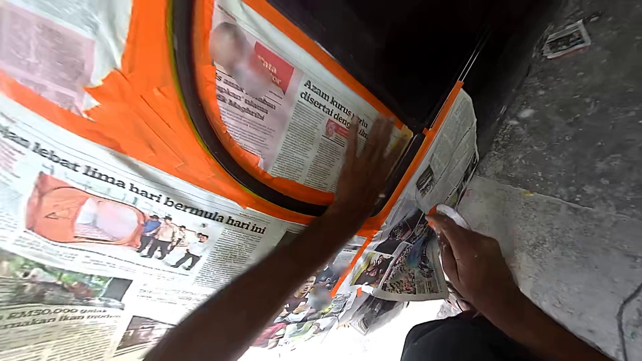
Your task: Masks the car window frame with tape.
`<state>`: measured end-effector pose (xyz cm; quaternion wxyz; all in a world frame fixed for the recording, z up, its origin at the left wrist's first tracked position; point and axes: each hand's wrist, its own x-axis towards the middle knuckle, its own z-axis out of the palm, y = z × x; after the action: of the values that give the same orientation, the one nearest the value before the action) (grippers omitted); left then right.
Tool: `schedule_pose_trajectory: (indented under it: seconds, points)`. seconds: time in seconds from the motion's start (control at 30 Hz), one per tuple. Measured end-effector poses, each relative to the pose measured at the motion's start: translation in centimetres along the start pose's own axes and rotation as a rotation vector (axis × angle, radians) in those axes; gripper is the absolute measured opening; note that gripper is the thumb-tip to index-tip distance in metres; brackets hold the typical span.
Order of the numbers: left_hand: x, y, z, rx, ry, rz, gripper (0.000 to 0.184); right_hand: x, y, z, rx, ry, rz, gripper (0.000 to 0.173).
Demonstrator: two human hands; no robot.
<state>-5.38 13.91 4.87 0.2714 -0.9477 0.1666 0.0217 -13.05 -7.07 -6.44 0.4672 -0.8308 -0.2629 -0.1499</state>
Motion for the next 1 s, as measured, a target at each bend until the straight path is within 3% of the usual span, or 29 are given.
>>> schedule_pose_trajectory:
  seconds: [0.1,0.17,0.27,0.33,0.47,0.63,0.83,1.0]
  points:
    - [-3.2,4.5,-2.1,-0.366,0.232,-0.169,0.056,-0.7,-0.2,0.2,0.01,-0.089,0.032,0.04]
    - [-6.0,7.6,-1.9,-0.724,0.2,-0.363,0.039,-0.9,-0.2,0.3,0.048,-0.124,0.017,0.042]
    - [-8.7,9.3,-0.6,-1.394,0.034,-0.601,0.032,-1.1,-0.5,0.3,0.125,-0.165,-0.029,0.041]
    - [-9.9,9.1,-0.6,-1.715,0.033,-0.655,0.03,-1.0,-1.0,0.5,0.176,-0.194,-0.059,0.042]
    - [-11.4,8.7,-1.3,-1.895,0.174,-0.71,0.029,0.1,-1.8,0.8,0.259,-0.248,-0.114,0.047]
    - [-12.2,7.9,-1.1,-1.662,0.347,-0.733,0.009,1.7,-3.0,0.8,0.258,-0.29,-0.205,0.054]
    - [-13.5,1.0,-3.6,-0.49,0.583,-0.757,0.008,3.4,-3.9,0.9,0.129,-0.174,-0.355,0.059]
    - [-12.3,-0.5,-2.8,-0.09,0.584,-0.721,0.007,3.8,-1.8,4.2,0.014,-0.197,-0.362,0.065]
